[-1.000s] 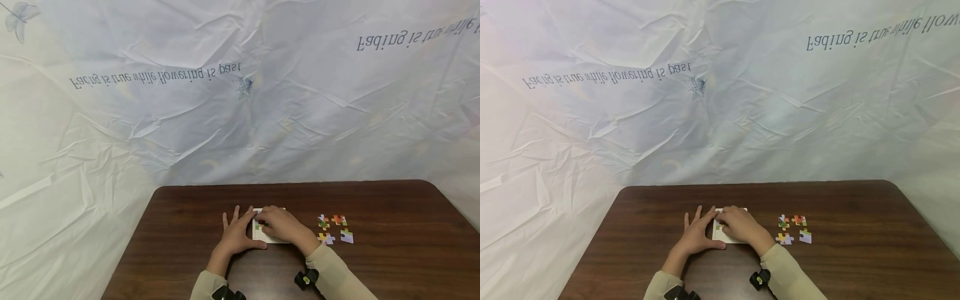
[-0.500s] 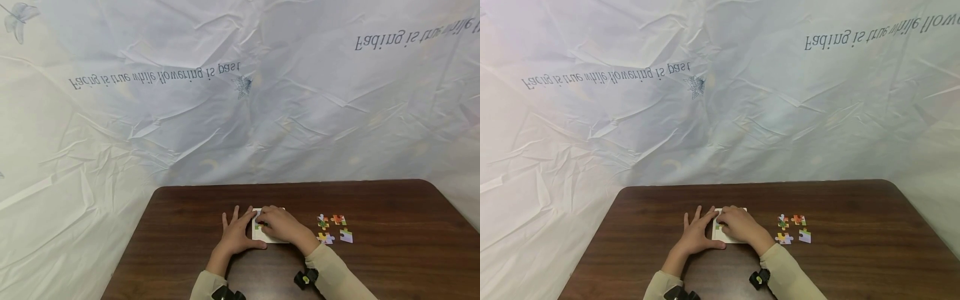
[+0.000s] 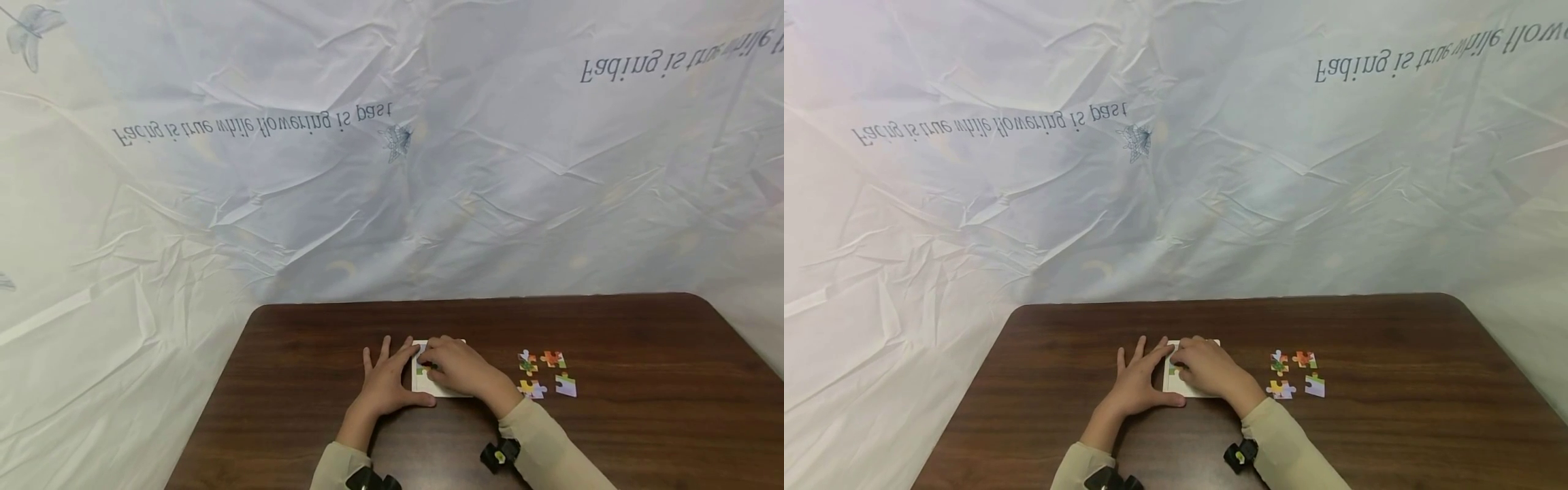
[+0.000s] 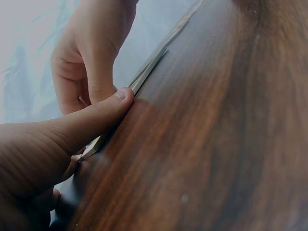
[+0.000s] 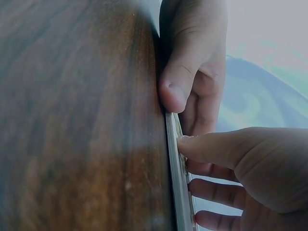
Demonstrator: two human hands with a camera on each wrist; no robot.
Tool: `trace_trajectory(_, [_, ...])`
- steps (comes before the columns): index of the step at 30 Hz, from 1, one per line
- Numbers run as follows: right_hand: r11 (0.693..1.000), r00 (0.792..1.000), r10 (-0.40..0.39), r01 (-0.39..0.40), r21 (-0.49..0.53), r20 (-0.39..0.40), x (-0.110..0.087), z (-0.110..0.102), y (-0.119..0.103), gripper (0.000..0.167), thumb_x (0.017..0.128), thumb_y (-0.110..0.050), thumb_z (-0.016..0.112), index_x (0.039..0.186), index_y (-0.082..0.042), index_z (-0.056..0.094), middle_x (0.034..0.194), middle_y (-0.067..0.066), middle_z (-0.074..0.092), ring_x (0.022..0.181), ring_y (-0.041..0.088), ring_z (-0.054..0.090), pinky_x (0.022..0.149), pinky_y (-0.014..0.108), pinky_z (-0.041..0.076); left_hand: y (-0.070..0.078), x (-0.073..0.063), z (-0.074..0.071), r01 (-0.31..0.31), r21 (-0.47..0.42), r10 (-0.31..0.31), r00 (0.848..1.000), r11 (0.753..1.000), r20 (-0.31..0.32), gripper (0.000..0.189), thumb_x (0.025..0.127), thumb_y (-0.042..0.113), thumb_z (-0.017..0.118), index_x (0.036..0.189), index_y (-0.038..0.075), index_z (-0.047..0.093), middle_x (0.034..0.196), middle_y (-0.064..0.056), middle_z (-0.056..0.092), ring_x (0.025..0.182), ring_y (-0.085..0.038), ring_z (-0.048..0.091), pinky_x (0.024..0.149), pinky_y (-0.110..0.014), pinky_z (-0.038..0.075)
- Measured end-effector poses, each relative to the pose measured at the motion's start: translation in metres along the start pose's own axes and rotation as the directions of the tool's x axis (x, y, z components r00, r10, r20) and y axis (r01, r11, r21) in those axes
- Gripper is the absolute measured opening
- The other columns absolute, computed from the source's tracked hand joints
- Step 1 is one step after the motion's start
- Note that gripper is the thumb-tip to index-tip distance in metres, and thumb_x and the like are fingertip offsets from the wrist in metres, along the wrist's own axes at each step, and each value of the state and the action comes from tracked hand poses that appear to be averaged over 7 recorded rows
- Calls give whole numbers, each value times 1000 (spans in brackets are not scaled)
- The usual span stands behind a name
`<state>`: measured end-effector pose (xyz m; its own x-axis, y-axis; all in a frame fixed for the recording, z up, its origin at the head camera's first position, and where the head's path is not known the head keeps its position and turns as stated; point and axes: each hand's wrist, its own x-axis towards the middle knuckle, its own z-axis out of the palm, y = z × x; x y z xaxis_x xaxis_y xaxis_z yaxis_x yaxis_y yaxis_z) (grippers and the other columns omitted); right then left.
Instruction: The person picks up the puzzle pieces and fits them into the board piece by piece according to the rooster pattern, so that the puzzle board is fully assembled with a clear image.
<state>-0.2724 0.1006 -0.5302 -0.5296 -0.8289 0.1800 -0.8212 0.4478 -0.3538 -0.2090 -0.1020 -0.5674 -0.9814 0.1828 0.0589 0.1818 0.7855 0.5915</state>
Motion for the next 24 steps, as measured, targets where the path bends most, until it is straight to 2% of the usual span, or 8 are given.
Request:
trace_trajectory(7, [1000,1000,2,-2,26,2,2,0,4,26,97,-11,78,123,-10,77,118,4,70,106,24,66,90,48,57,-4,4,-1,-14,-10,14,1000,1000,1,107,74,61,90,163,21,45,172,-1,30,161,-44,3,118,-76,-14])
trace_trajectory(11, [997,1000,12,-12,78,0,2,-4,6,27,97,-10,78,124,-10,76,117,3,67,103,22,65,86,45,57,-6,6,-2,-18,-9,18,1000,1000,0,107,74,61,91,162,21,45,172,-1,31,161,-44,3,118,-77,-14])
trace_trajectory(16, [990,997,66,-62,129,-27,0,-21,12,26,97,-6,77,123,-6,76,117,6,68,102,25,68,82,42,59,-9,7,-2,-17,-2,17,1000,1000,-1,106,74,59,92,162,21,46,171,-2,32,161,-45,5,118,-77,-12])
trace_trajectory(24, [979,978,194,-188,82,-80,-19,-52,33,33,96,-9,79,127,-2,73,127,12,68,115,35,67,93,53,57,-13,12,-2,-28,11,28,999,1000,-15,107,73,59,93,161,19,48,170,-5,35,160,-47,9,118,-78,-10])
